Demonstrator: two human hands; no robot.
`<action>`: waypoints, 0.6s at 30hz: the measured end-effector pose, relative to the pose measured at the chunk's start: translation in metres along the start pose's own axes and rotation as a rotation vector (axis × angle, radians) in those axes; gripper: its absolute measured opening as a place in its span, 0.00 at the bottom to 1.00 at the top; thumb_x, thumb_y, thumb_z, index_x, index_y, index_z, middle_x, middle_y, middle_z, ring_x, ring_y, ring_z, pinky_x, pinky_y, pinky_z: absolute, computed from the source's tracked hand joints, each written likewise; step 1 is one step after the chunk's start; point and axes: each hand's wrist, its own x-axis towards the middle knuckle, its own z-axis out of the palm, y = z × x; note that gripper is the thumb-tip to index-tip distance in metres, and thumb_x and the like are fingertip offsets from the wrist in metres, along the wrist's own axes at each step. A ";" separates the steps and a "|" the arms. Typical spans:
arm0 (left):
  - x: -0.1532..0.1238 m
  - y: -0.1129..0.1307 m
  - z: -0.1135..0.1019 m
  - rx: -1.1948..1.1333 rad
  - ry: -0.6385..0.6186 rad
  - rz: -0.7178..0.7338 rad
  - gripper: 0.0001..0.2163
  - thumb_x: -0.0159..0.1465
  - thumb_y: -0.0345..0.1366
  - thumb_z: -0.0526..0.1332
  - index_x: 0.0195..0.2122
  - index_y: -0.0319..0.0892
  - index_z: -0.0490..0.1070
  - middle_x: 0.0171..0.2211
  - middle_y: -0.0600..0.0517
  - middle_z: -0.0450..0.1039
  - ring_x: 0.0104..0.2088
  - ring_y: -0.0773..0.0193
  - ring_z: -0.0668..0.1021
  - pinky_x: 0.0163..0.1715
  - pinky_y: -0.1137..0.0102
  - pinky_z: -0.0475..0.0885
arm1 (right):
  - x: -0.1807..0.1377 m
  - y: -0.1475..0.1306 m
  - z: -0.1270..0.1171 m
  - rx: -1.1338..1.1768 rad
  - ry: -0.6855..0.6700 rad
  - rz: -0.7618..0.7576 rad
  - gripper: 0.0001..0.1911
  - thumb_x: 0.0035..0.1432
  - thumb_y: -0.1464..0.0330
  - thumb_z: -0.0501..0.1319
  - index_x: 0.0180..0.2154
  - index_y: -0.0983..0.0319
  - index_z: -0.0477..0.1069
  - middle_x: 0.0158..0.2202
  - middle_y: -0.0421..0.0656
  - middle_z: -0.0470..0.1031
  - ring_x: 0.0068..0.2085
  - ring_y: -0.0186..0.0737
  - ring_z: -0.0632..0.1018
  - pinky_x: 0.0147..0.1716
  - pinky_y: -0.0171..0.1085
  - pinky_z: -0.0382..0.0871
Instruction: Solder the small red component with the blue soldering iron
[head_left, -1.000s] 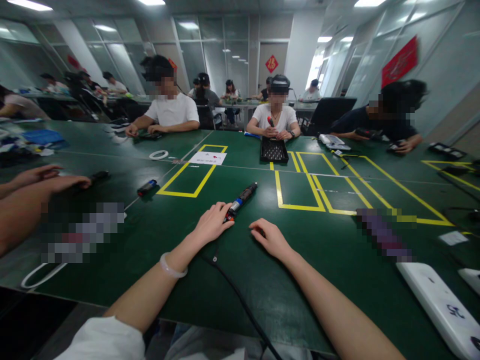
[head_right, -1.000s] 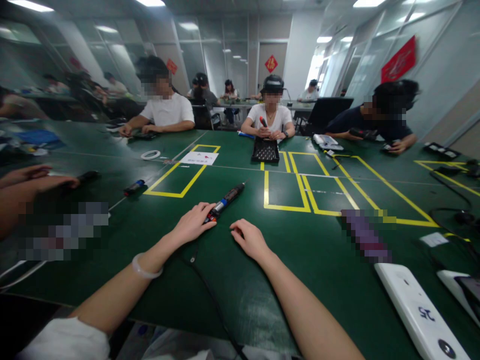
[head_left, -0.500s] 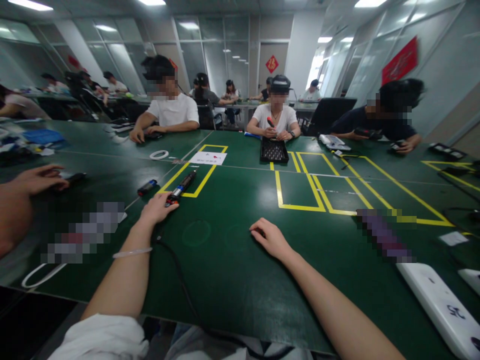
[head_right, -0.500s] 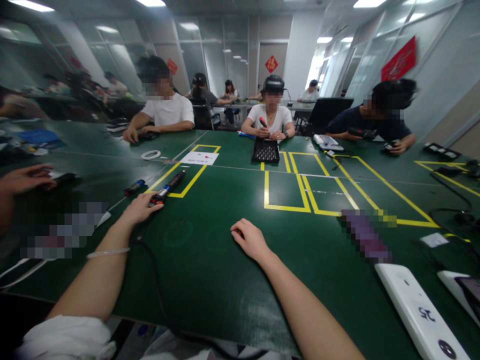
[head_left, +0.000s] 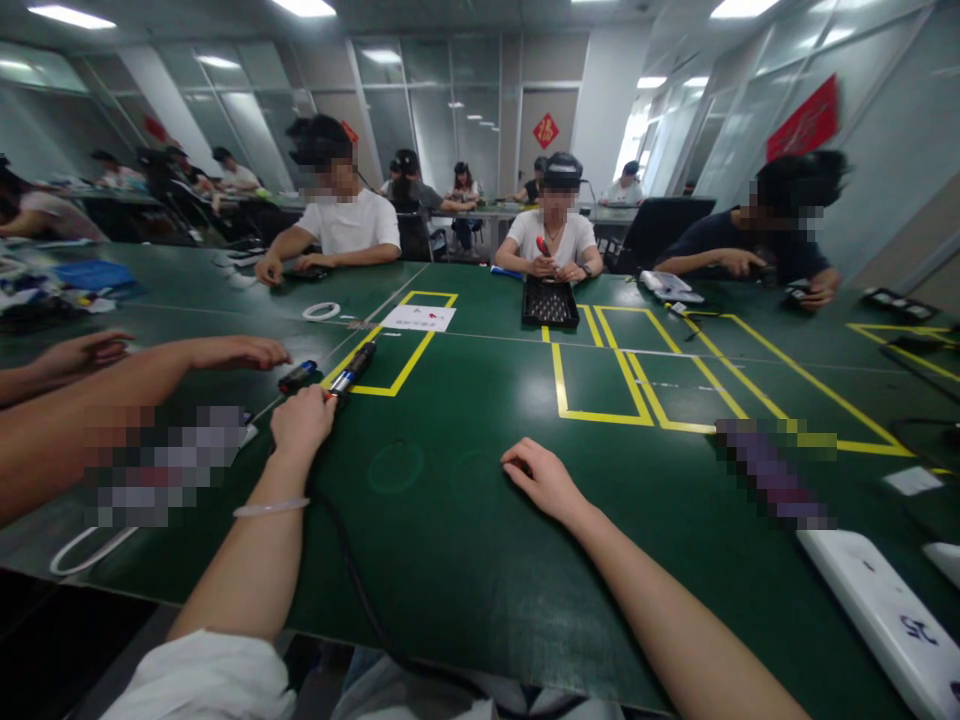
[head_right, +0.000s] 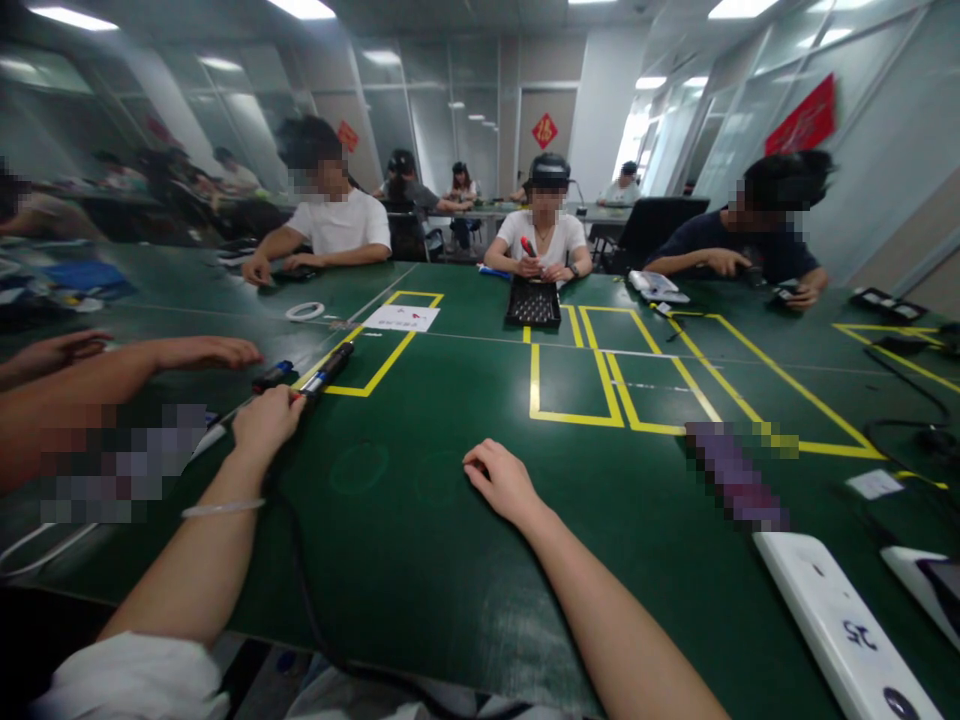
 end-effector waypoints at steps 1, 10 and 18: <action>-0.002 0.003 -0.002 0.010 0.019 -0.004 0.18 0.66 0.45 0.46 0.44 0.37 0.67 0.43 0.38 0.72 0.41 0.46 0.75 0.39 0.58 0.68 | 0.000 0.000 0.000 -0.002 0.001 0.000 0.05 0.63 0.70 0.57 0.38 0.60 0.71 0.35 0.41 0.69 0.34 0.35 0.71 0.33 0.33 0.64; -0.052 0.091 -0.022 -0.670 -0.122 0.502 0.15 0.67 0.44 0.50 0.47 0.41 0.66 0.40 0.48 0.75 0.40 0.59 0.76 0.42 0.67 0.69 | 0.005 0.000 0.002 -0.018 -0.004 0.009 0.11 0.64 0.67 0.56 0.27 0.62 0.65 0.28 0.39 0.67 0.32 0.36 0.69 0.32 0.34 0.61; -0.122 0.160 -0.031 -0.974 -0.637 0.914 0.17 0.65 0.41 0.56 0.53 0.42 0.65 0.38 0.50 0.72 0.38 0.65 0.75 0.38 0.71 0.69 | 0.002 -0.011 0.005 0.176 -0.074 -0.009 0.13 0.58 0.70 0.61 0.45 0.59 0.64 0.32 0.37 0.70 0.30 0.33 0.71 0.32 0.32 0.64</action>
